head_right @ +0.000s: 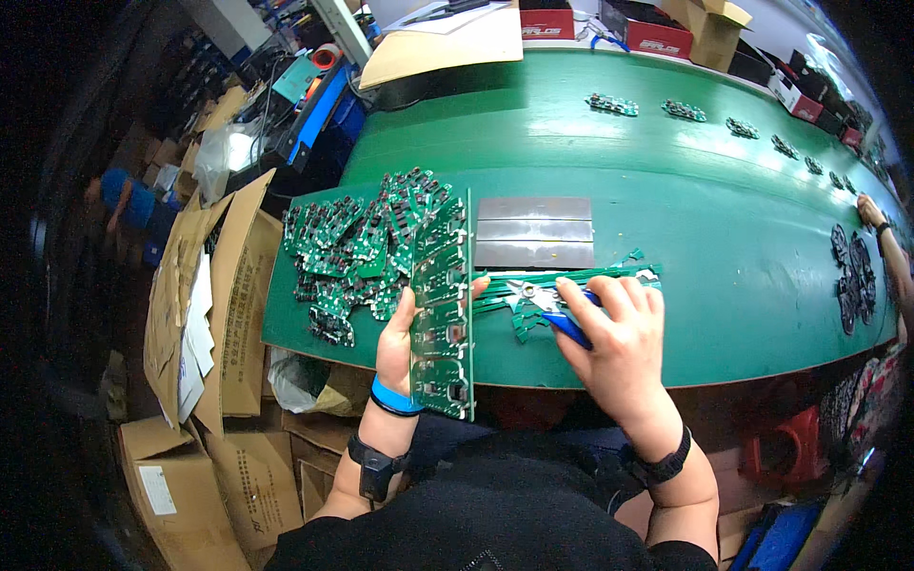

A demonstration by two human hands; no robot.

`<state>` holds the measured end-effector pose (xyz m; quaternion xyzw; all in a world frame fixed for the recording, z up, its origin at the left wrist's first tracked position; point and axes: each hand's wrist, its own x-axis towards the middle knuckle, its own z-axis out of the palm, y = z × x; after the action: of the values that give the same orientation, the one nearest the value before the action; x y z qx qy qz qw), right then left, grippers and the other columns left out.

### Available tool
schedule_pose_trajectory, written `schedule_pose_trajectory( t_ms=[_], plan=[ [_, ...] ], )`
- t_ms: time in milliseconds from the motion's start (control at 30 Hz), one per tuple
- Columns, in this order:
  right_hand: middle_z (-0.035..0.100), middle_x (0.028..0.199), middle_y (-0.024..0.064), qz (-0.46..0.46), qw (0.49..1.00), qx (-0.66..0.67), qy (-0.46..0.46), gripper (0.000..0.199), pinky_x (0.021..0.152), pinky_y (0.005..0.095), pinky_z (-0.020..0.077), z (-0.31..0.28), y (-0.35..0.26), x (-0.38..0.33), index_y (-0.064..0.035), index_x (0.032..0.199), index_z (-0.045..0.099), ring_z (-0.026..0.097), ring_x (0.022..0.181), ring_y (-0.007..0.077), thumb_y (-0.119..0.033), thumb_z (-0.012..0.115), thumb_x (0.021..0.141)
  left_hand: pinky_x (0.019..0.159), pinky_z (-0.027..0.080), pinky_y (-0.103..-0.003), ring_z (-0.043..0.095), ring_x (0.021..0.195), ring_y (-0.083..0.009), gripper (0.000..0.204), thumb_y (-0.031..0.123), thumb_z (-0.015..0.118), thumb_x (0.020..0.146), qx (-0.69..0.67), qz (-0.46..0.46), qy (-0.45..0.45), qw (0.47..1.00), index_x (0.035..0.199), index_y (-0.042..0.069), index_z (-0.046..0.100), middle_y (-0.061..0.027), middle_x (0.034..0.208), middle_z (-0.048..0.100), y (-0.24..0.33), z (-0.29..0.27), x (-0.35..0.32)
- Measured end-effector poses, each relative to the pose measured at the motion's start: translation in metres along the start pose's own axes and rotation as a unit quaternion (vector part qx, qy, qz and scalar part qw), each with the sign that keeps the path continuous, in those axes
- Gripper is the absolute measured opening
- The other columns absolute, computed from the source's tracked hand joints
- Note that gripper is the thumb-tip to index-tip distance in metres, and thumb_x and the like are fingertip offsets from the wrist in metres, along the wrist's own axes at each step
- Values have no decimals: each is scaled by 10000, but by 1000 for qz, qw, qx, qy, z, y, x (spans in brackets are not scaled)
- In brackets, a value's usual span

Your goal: Separating individual circuit boards from a multi-unit panel using pliers at an assembly line.

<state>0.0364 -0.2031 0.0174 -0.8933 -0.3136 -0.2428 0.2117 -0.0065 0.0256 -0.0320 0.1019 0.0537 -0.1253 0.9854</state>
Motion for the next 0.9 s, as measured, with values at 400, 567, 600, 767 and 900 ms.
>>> schedule_pose_trajectory(
  t_ms=[400,567,600,767,900],
  plan=[
    [538,935,68,24,1000,9,0,458,776,377,359,14,-1,-4,-111,1065,608,503,874,237,-175,713,624,725,567,-420,621,927,-282,602,457,253,959,-20,-26,-139,990,1381,28,240,-189,1334,403,-9,-3,12],
    [534,976,92,59,997,25,40,455,828,410,359,2,7,-5,-97,1085,604,492,922,286,-163,706,647,788,536,-465,594,980,-323,530,417,238,973,127,82,0,988,1359,58,293,-203,1327,407,-4,12,16],
    [535,985,96,55,998,30,27,462,840,413,359,-3,7,-6,-102,1081,607,492,931,285,-164,708,635,820,519,-475,581,1006,-322,508,412,230,976,199,123,29,972,1362,87,293,-187,1302,444,-3,18,18],
    [534,990,87,-52,995,39,-80,547,847,419,344,-17,-12,-6,-122,1089,598,499,952,268,-174,713,558,794,547,-397,582,1017,-276,349,260,239,1000,354,224,63,906,1331,164,298,-136,1218,489,-1,37,22],
    [531,992,87,-78,990,26,-114,558,849,416,339,-13,-22,-4,-116,1096,584,496,969,266,-181,720,559,875,486,-331,521,1084,-183,353,231,278,1000,367,236,71,897,1339,136,291,-101,1234,478,-1,44,20]
  ],
)
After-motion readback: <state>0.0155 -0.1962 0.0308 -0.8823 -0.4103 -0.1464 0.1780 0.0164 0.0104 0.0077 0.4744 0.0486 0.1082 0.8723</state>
